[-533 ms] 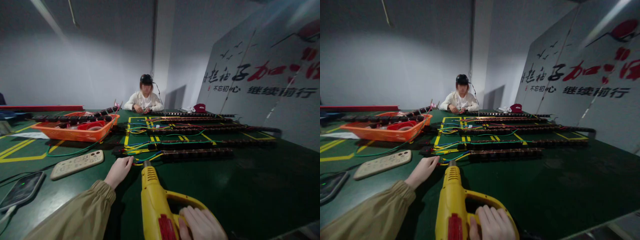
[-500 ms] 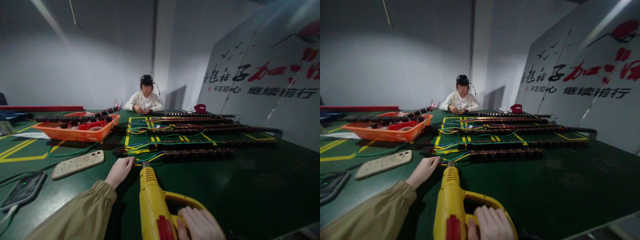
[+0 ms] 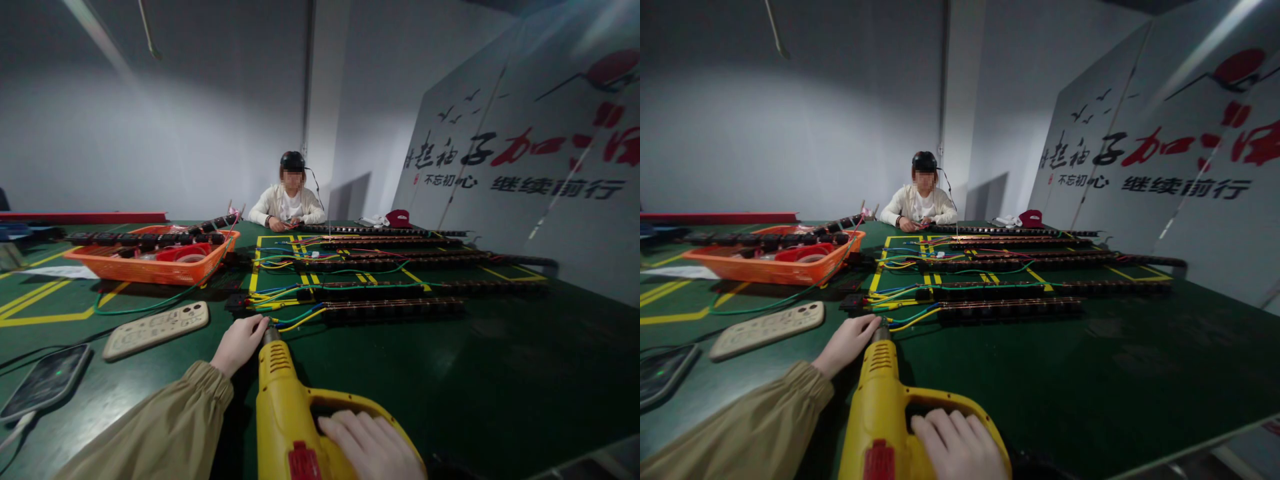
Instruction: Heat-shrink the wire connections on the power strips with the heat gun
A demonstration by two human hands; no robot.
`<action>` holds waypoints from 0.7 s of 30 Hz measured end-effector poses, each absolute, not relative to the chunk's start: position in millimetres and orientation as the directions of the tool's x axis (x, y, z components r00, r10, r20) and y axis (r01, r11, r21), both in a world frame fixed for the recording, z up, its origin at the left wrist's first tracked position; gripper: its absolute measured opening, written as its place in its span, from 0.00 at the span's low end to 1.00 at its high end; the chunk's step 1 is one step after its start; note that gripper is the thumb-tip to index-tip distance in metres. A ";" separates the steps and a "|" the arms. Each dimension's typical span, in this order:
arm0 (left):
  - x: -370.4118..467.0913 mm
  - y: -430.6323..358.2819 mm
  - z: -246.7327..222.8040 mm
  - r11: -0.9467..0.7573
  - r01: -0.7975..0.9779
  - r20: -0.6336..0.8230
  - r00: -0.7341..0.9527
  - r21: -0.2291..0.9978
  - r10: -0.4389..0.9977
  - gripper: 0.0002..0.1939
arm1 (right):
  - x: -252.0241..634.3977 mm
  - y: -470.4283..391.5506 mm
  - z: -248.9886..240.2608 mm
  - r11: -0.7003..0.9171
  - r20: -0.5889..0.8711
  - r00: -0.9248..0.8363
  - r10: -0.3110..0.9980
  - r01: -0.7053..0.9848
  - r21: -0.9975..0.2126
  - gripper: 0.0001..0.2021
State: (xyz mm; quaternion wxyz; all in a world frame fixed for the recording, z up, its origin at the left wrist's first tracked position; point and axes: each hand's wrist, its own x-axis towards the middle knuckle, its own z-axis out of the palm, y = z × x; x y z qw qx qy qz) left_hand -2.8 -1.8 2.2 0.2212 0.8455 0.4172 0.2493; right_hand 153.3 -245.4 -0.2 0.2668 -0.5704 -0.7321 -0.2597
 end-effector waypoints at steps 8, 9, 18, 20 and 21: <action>-3.3 -2.3 2.0 -0.529 0.625 0.198 0.522 0.574 0.830 0.18 | 157.6 -242.4 -10.1 0.253 0.643 -0.234 0.730 0.965 0.063 0.30; -3.6 -2.0 1.2 -0.535 0.625 0.201 0.525 0.568 0.827 0.18 | 155.8 -241.7 -13.1 0.236 0.671 -0.196 0.715 0.971 0.032 0.30; -4.7 0.3 -2.9 -0.547 0.670 0.195 0.529 0.502 0.826 0.20 | 177.2 -259.6 5.7 0.206 0.605 -0.139 0.784 0.978 -0.042 0.25; -4.7 -0.1 -2.3 -0.548 0.675 0.192 0.530 0.495 0.826 0.20 | 185.3 -265.3 9.4 0.197 0.599 -0.133 0.790 0.980 -0.042 0.25; -4.8 -0.3 -2.0 -0.548 0.675 0.190 0.531 0.494 0.826 0.20 | 188.6 -267.8 9.6 0.187 0.596 -0.129 0.793 0.982 -0.037 0.25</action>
